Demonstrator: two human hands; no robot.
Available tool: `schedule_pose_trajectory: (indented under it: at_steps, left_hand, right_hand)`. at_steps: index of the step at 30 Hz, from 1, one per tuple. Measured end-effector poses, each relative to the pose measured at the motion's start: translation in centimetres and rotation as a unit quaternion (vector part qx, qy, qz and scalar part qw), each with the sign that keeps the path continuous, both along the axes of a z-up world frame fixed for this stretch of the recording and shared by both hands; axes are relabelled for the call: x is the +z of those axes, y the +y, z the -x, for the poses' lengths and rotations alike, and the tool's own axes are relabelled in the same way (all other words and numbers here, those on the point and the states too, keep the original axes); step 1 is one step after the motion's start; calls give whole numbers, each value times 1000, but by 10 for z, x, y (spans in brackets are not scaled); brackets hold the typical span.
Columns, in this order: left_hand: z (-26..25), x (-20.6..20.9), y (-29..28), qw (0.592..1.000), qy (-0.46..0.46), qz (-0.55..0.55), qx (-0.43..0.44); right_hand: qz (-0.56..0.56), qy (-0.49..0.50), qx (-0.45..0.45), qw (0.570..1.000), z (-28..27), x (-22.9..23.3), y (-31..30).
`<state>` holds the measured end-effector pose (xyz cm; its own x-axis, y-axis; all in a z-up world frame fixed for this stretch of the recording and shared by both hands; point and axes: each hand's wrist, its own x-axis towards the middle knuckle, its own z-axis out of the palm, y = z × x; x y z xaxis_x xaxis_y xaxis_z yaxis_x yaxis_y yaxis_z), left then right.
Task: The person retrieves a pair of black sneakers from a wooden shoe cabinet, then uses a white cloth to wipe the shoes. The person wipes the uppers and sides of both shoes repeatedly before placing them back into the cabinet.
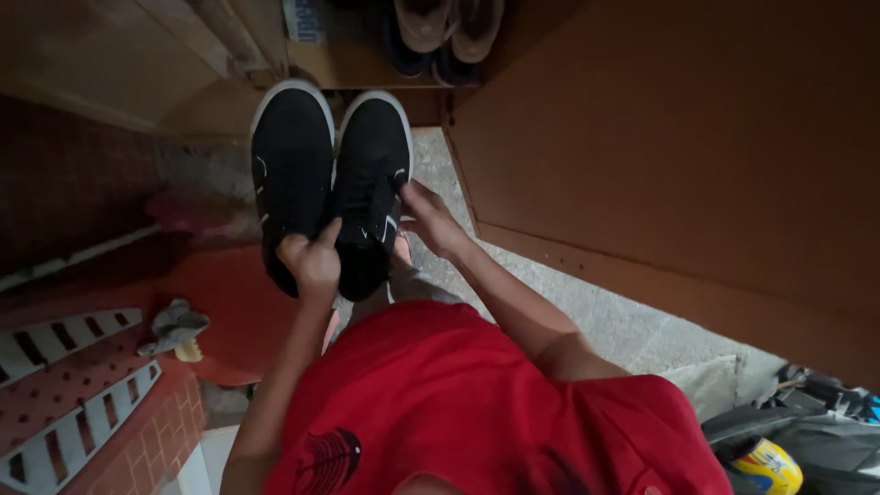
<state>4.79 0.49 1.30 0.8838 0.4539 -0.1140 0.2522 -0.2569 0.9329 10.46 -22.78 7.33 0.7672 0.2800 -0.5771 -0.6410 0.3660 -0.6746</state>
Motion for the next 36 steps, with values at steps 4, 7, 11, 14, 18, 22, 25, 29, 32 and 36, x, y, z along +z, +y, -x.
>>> schedule_pose_trajectory:
  at_steps: [4,7,11,14,18,22,25,29,32,36]
  left_hand:
    - [-6,61,-1,999,-22,-16,-33]
    - [-22,100,-3,996,-53,59,-41]
    - [-18,129,2,987,-85,132,-37]
    - [-13,132,7,994,-36,99,0]
    - [-3,127,18,990,-66,128,11]
    - [7,129,25,989,-27,142,34]
    - [4,139,29,985,-44,163,24]
    - [8,150,29,979,-70,187,30]
    - [11,148,31,978,-74,194,11]
    - [11,140,30,989,-51,132,-32]
  right_hand:
    - [32,-119,30,992,6,29,19]
    - [66,-191,49,978,-4,40,26]
    - [217,-319,150,910,4,52,34]
    - [228,-310,177,906,7,62,43]
    - [207,-297,151,920,15,68,61]
    - [226,-285,137,921,27,65,74]
    - [253,-306,132,908,24,63,82]
    - [274,-295,142,904,27,64,87]
    - [254,-341,97,900,30,69,86]
    - [273,-405,42,872,41,85,76]
